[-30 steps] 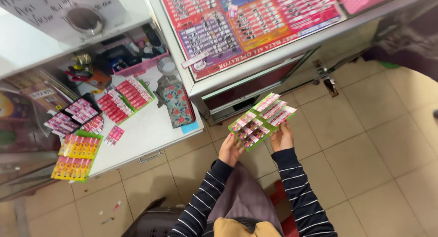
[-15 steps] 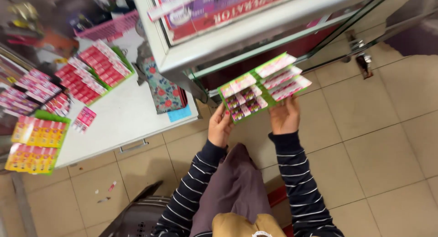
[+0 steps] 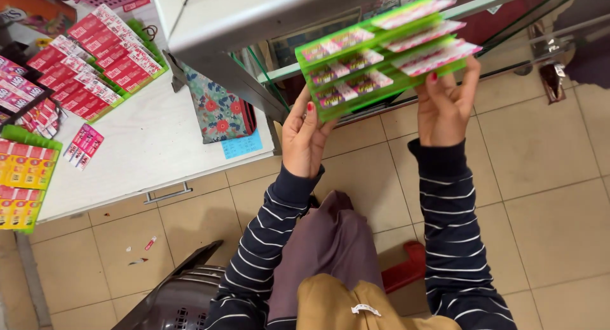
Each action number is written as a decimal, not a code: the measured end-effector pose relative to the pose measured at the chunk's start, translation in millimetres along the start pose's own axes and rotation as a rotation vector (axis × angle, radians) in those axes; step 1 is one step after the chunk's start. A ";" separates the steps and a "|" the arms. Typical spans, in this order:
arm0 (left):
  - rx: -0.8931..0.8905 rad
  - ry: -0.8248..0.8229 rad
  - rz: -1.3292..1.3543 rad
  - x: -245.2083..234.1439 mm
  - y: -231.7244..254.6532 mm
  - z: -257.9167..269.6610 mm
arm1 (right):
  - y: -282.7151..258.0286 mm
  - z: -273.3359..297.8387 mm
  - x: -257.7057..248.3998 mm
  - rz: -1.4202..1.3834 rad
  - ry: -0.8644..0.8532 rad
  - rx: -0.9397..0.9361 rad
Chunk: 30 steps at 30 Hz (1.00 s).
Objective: Organize and mark mobile phone credit vouchers in a shop setting.
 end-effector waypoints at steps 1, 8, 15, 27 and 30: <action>0.003 0.000 -0.001 0.1 -2.7 -1.2 | 4.3 -5.3 -3.3 -0.001 -0.003 0.000; 0.179 -0.010 0.136 2.5 -20.0 -12.2 | 19.7 -39.5 8.2 -0.015 -0.066 -0.035; 0.039 0.072 0.201 22.6 -16.3 -27.2 | 29.5 -52.1 30.3 0.075 -0.022 -0.095; 0.029 0.082 0.334 27.7 7.6 -42.6 | -19.6 -88.6 42.8 1.133 -0.087 -0.508; -0.007 0.081 0.479 35.5 11.9 -48.5 | -26.0 -92.5 79.4 1.101 0.134 -0.241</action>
Point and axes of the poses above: each hand's wrist, its own z-axis away from the middle knuckle, its own x-axis out of the palm, y = z × x, the point moved 4 cm from there along -z, towards the middle knuckle, and after that the axes turned 7 degrees about x, right-handed, at the moved point
